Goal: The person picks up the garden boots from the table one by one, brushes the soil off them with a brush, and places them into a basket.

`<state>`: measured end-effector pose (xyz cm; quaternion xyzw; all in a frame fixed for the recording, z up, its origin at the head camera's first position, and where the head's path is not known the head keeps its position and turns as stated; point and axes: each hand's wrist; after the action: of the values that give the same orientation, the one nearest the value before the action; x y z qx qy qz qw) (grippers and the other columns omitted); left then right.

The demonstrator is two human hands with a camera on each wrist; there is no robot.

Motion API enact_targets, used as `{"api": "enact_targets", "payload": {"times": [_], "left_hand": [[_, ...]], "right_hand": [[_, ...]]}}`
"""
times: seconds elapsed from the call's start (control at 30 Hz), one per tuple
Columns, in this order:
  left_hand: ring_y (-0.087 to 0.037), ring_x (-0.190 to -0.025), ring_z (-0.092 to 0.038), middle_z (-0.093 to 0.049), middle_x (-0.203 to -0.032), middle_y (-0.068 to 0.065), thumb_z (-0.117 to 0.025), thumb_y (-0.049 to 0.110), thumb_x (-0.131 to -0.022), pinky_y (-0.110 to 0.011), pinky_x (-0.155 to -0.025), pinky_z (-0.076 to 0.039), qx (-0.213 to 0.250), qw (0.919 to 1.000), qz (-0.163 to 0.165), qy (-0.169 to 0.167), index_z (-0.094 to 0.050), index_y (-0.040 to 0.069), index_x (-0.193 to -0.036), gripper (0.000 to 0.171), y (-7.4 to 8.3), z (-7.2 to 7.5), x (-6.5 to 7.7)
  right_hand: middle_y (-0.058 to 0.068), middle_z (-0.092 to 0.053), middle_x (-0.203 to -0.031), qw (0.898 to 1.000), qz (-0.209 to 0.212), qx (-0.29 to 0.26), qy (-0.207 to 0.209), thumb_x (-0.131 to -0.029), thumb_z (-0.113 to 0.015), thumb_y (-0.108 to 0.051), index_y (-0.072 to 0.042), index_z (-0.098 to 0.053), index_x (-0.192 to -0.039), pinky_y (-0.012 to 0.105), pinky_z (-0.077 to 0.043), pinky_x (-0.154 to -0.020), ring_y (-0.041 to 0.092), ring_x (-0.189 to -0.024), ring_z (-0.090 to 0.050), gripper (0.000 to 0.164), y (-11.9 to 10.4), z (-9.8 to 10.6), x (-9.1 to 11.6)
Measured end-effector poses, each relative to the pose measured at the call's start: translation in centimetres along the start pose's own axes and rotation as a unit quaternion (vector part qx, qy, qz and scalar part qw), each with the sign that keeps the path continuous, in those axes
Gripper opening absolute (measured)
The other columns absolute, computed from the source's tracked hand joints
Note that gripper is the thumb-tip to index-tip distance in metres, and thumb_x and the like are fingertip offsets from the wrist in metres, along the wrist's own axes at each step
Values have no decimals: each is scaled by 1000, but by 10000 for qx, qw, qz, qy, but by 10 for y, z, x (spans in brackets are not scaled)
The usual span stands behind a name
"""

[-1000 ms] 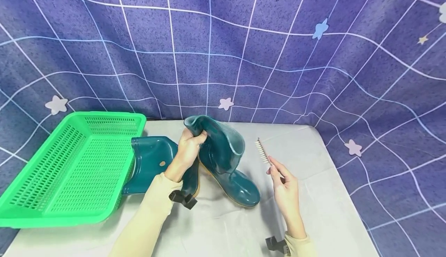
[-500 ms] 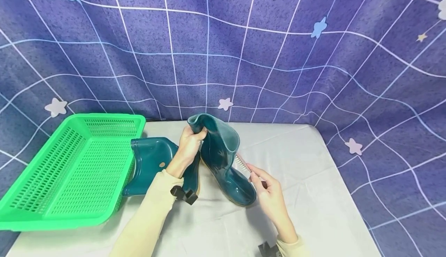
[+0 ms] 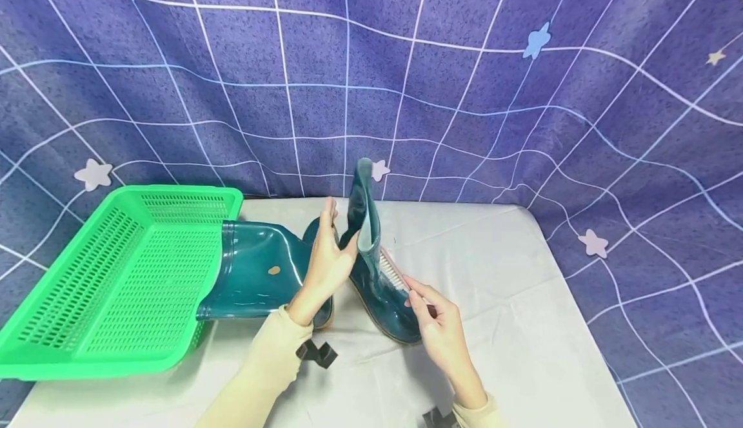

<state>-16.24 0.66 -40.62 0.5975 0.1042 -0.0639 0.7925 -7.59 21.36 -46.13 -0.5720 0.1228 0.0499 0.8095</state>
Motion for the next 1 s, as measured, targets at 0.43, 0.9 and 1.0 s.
{"api": "enact_targets", "payload": {"times": [0.43,0.9,1.0], "left_hand": [[-36,-115,-74,-72,-134,-21,-76,46,-92,-58,-92,-60,-372,9960,-409,697,-54,6,-154,76,11,-15,22],[-28,-139,-52,-54,-148,-19,-42,31,-116,-43,-122,-41,2445,9642,1020,88,-44,2,-150,45,3,-8,14],[-29,-141,-55,-53,-153,-20,-41,35,-116,-47,-121,-45,2999,9438,1383,115,-42,5,-152,47,-4,1,18]], "right_hand": [[13,-73,-92,9946,986,294,-140,-103,-65,1,-10,-76,-133,19,-52,-64,13,-75,-62,33,3,-9,-4],[0,-70,-91,9916,1110,-90,654,-103,-60,8,-2,-75,-130,21,-42,-53,0,-69,-54,33,1,-2,-7],[-5,-69,-90,9907,1020,-204,874,-103,-59,8,-1,-75,-129,22,-42,-52,1,-67,-53,32,1,-3,-7]]}}
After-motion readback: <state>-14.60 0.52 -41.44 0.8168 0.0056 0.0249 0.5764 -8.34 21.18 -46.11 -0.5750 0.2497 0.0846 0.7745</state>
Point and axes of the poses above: each hand's wrist, its own x-axis away from the middle knuckle, its own z-axis out of the back of the hand, y = z × x
